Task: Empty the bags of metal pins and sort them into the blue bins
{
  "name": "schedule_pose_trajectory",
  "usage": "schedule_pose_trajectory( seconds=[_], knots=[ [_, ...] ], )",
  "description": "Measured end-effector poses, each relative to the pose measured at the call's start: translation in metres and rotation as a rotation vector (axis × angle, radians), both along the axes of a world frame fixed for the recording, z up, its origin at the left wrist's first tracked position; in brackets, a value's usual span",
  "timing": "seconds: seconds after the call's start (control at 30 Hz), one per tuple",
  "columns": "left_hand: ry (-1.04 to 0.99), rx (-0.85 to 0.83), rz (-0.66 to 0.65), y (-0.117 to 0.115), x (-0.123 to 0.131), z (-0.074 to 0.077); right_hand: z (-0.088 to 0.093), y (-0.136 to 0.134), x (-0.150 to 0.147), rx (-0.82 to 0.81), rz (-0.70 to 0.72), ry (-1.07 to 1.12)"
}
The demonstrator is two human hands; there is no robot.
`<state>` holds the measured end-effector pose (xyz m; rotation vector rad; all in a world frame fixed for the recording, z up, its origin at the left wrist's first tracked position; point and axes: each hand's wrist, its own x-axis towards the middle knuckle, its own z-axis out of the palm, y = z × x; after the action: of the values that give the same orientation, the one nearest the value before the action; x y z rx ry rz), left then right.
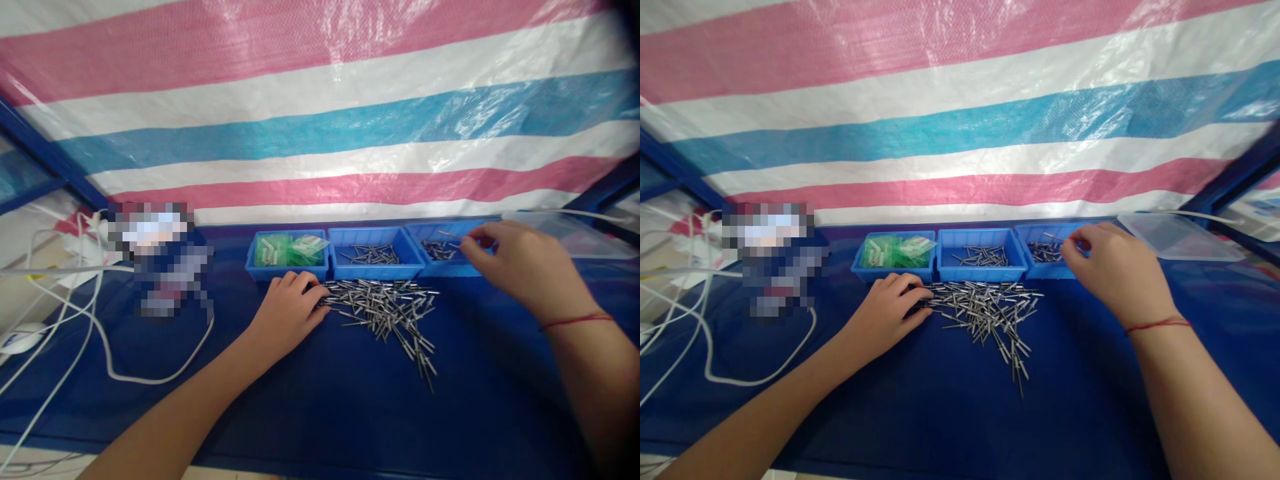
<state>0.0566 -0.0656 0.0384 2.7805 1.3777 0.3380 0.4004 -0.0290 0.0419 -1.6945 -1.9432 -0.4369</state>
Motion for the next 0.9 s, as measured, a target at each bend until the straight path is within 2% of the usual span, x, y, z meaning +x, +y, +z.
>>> schedule_pose_trajectory(
  seconds=[0.07,0.17,0.33,0.47,0.63,0.8,0.9],
  knots=[
    [0.007,-0.029,-0.015,0.001,-0.001,-0.002,-0.008,0.005,0.015,-0.018,-0.072,0.0],
    [-0.003,-0.066,-0.028,0.003,0.0,-0.004,-0.012,0.005,0.018,-0.01,-0.118,0.029],
    [-0.012,-0.077,-0.034,0.002,0.002,-0.005,0.001,-0.005,-0.011,0.072,-0.072,0.066],
    [-0.015,-0.072,-0.032,0.003,0.004,-0.003,0.008,-0.013,-0.04,0.024,0.035,0.093],
    [-0.069,-0.053,-0.038,0.004,0.006,-0.003,0.004,-0.028,-0.08,-0.005,0.253,0.104],
    [-0.397,-0.099,-0.109,-0.005,0.013,0.002,-0.007,-0.047,-0.122,-0.227,0.668,0.235],
    [-0.553,-0.185,-0.12,-0.012,0.018,0.006,-0.014,-0.052,-0.135,-0.315,0.792,0.342]
  ],
)
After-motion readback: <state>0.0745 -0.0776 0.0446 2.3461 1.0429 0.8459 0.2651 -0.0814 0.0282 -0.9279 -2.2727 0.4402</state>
